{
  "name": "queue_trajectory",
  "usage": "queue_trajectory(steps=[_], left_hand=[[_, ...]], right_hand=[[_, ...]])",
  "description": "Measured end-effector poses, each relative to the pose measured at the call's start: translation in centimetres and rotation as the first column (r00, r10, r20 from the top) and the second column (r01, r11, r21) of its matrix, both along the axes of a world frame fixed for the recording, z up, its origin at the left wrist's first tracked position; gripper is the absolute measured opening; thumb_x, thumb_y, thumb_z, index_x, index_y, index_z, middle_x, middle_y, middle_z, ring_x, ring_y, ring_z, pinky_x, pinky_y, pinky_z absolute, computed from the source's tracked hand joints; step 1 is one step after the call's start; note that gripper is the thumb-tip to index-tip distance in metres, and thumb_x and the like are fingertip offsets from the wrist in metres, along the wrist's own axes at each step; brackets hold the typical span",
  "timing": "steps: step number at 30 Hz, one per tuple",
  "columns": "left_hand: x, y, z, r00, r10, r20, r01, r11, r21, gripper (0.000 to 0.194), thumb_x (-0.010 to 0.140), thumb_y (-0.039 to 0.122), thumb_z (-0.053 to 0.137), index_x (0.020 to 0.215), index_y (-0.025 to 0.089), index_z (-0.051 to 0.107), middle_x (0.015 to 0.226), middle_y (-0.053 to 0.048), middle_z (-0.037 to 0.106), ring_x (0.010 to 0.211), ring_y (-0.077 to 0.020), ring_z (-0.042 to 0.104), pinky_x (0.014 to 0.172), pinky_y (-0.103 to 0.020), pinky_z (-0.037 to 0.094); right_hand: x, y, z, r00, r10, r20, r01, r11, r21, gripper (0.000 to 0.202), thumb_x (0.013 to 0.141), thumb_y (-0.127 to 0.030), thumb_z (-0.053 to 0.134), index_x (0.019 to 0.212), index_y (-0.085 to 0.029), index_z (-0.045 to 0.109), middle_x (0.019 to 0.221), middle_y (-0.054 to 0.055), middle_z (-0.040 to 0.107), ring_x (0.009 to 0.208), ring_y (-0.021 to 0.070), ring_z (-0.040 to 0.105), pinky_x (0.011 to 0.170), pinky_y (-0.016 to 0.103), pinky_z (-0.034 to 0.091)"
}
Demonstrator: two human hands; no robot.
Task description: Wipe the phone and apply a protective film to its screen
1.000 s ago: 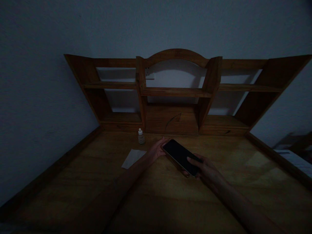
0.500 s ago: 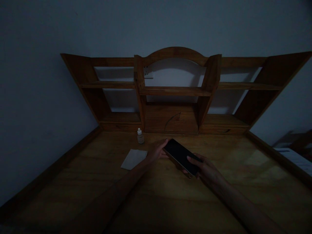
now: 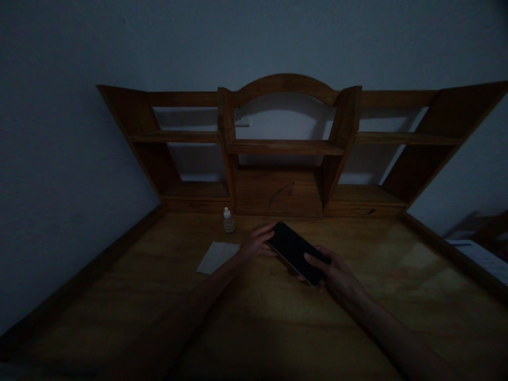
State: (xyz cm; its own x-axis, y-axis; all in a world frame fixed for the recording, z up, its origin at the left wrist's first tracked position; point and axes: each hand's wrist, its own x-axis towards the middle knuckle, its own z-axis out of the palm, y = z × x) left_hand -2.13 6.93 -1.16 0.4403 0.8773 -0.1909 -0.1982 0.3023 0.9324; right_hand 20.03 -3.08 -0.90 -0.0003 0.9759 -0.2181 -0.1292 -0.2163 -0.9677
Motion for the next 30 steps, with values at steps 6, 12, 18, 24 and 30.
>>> queue_trajectory(steps=[6,12,18,24,30], left_hand=[[-0.2,-0.3,-0.2,0.998,-0.052,0.026,0.05,0.995,0.086,0.075,0.084,0.034,0.077,0.152,0.02,0.048,0.126,-0.014,0.067,0.092,-0.0281,0.073,0.086,-0.047,0.058],[-0.2,0.0,-0.3,0.999,-0.041,-0.002,0.041,0.992,0.12,0.077,0.084,0.034,0.078,0.153,0.02,0.048,0.114,-0.013,0.071,0.089,-0.0274,0.073,0.085,-0.048,0.058],[0.0,-0.1,-0.2,1.0,-0.012,-0.018,0.014,0.995,0.098,0.072,0.085,0.033,0.075,0.151,0.02,0.05,0.118,-0.013,0.071,0.088,-0.0262,0.073,0.082,-0.045,0.059],[0.3,0.0,0.0,0.997,0.063,-0.045,-0.057,0.992,0.113,0.066,0.086,0.032,0.073,0.148,0.017,0.054,0.118,-0.013,0.071,0.087,-0.0244,0.071,0.075,-0.038,0.06],[0.3,-0.2,0.2,0.989,0.15,-0.014,-0.147,0.98,0.132,0.061,0.087,0.036,0.071,0.144,0.017,0.058,0.125,-0.014,0.068,0.093,-0.0255,0.07,0.075,-0.038,0.06]], right_hand=[[0.2,0.0,0.0,1.0,0.002,0.007,-0.003,1.0,0.024,0.051,0.079,-0.05,0.081,0.11,-0.016,0.057,0.085,0.014,0.079,0.066,0.031,0.078,0.03,0.02,0.044],[0.1,0.2,-0.2,1.0,-0.005,0.0,0.005,1.0,0.009,0.054,0.077,-0.049,0.083,0.11,-0.016,0.057,0.085,0.015,0.079,0.065,0.0296,0.078,0.03,0.019,0.044],[0.0,0.4,-0.1,1.0,-0.019,-0.001,0.019,1.0,-0.01,0.048,0.078,-0.044,0.084,0.108,-0.014,0.061,0.084,0.016,0.079,0.063,0.0274,0.077,0.032,0.02,0.047],[0.1,1.0,-0.2,0.997,-0.013,-0.073,0.011,0.999,-0.031,0.04,0.086,-0.048,0.074,0.102,-0.012,0.067,0.079,0.015,0.077,0.061,0.0262,0.076,0.032,0.022,0.047],[0.8,0.8,0.1,0.971,-0.237,0.023,0.234,0.967,0.099,0.033,0.082,-0.048,0.075,0.086,-0.016,0.07,0.054,0.0,0.062,0.039,0.0134,0.056,0.035,0.022,0.041]])
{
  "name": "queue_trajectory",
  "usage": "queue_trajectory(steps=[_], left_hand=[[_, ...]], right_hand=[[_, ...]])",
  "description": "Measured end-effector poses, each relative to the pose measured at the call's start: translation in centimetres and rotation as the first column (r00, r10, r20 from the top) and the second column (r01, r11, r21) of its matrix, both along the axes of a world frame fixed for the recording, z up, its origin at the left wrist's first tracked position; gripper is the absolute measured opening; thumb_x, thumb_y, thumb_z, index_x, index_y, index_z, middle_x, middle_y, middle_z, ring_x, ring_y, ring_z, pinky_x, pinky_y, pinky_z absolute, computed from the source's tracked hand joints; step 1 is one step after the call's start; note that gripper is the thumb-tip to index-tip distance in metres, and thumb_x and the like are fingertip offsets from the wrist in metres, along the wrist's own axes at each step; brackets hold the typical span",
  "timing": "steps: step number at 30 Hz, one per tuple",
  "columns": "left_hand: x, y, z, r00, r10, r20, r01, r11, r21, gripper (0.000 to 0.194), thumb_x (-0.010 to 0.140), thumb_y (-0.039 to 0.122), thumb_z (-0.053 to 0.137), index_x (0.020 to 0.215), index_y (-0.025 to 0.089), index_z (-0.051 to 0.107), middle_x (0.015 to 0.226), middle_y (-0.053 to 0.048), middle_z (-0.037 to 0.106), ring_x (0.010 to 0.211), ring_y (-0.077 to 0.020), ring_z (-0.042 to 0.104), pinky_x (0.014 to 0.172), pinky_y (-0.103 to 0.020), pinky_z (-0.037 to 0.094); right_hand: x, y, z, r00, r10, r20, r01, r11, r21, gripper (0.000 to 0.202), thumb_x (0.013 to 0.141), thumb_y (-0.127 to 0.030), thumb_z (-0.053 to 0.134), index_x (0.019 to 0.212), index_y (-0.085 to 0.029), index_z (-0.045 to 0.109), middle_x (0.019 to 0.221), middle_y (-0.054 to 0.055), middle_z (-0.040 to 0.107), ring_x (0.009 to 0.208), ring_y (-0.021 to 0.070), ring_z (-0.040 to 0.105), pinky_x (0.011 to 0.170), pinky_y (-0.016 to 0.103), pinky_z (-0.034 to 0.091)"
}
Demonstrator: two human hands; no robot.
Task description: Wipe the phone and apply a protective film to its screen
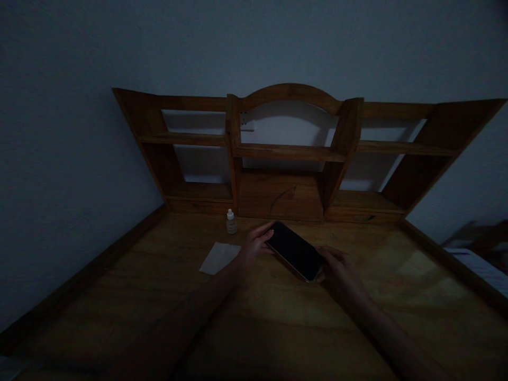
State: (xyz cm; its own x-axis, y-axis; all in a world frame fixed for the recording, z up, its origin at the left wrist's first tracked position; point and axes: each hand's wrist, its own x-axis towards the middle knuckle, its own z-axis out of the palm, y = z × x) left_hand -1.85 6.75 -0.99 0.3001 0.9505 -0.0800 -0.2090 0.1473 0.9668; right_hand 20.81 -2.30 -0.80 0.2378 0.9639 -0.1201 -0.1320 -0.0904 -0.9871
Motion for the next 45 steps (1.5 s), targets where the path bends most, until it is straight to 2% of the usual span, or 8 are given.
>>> queue_trajectory(steps=[6,12,16,20,23,34,38,45], left_hand=[[-0.9,0.7,-0.2,0.998,-0.067,-0.019,0.067,0.997,-0.024,0.058,0.084,0.037,0.072,0.137,0.015,0.064,0.12,-0.016,0.069,0.093,-0.0244,0.068,0.072,-0.033,0.058],[0.0,-0.9,-0.5,0.904,-0.422,-0.069,0.422,0.906,-0.025,0.058,0.08,0.041,0.077,0.133,0.019,0.068,0.125,-0.015,0.069,0.095,-0.0244,0.069,0.07,-0.028,0.054],[0.6,-2.3,-0.6,0.853,-0.509,-0.119,0.511,0.86,-0.013,0.054,0.082,0.044,0.076,0.131,0.021,0.07,0.122,-0.013,0.07,0.096,-0.0241,0.069,0.072,-0.027,0.052],[0.8,-2.6,-0.6,0.812,-0.56,-0.166,0.569,0.822,0.01,0.056,0.083,0.047,0.076,0.132,0.021,0.069,0.12,-0.011,0.071,0.096,-0.0223,0.068,0.076,-0.028,0.05],[1.0,-2.8,-0.4,0.824,-0.55,-0.138,0.558,0.83,0.023,0.052,0.081,0.047,0.077,0.126,0.02,0.071,0.119,-0.01,0.07,0.1,-0.0215,0.067,0.08,-0.027,0.049],[2.0,-4.3,0.6,0.914,-0.371,-0.167,0.364,0.929,-0.07,0.055,0.073,0.056,0.081,0.104,0.014,0.064,0.087,-0.003,0.062,0.067,-0.0117,0.058,0.054,-0.02,0.042],[2.3,-4.9,0.2,0.948,-0.31,-0.077,0.299,0.946,-0.124,0.051,0.077,0.057,0.078,0.1,0.013,0.068,0.092,-0.006,0.065,0.074,-0.0141,0.062,0.06,-0.023,0.047],[1.8,-4.6,0.3,0.904,-0.424,0.052,0.428,0.895,-0.128,0.051,0.076,0.042,0.085,0.117,0.015,0.071,0.115,-0.012,0.069,0.093,-0.0171,0.067,0.079,-0.027,0.052]], right_hand=[[1.7,-0.2,1.1,0.956,-0.23,0.181,0.185,0.955,0.233,0.027,0.087,-0.045,0.067,0.077,-0.02,0.068,0.049,-0.005,0.047,0.046,0.0115,0.045,0.043,0.022,0.035],[0.6,0.8,-0.7,0.996,0.075,0.039,-0.078,0.99,0.113,0.036,0.089,-0.054,0.062,0.085,-0.019,0.068,0.058,-0.002,0.056,0.045,0.0111,0.046,0.041,0.022,0.029],[-0.3,0.6,-1.4,0.93,0.359,0.083,-0.361,0.933,0.006,0.046,0.089,-0.062,0.064,0.079,-0.017,0.069,0.059,-0.001,0.059,0.046,0.0111,0.048,0.043,0.023,0.032],[-0.4,0.2,-1.4,0.905,0.405,0.128,-0.403,0.914,-0.045,0.049,0.084,-0.065,0.069,0.074,-0.017,0.068,0.053,-0.003,0.052,0.04,0.0093,0.041,0.038,0.023,0.025],[-0.3,0.2,-1.8,0.908,0.402,0.115,-0.396,0.915,-0.07,0.05,0.086,-0.066,0.066,0.077,-0.017,0.069,0.052,-0.005,0.047,0.037,0.0079,0.036,0.035,0.023,0.02],[-0.3,-0.1,-1.6,0.936,0.313,0.165,-0.308,0.95,-0.055,0.047,0.088,-0.065,0.064,0.083,-0.019,0.07,0.052,-0.006,0.044,0.037,0.007,0.032,0.035,0.022,0.017],[-0.1,0.1,-2.1,0.973,0.207,0.106,-0.21,0.978,0.02,0.044,0.087,-0.06,0.069,0.07,-0.02,0.062,0.051,-0.006,0.043,0.038,0.0068,0.032,0.035,0.023,0.017],[0.1,0.2,-2.2,0.997,0.059,-0.048,-0.058,0.998,0.014,0.037,0.082,-0.057,0.075,0.076,-0.021,0.067,0.052,-0.005,0.049,0.038,0.0072,0.035,0.036,0.023,0.02]])
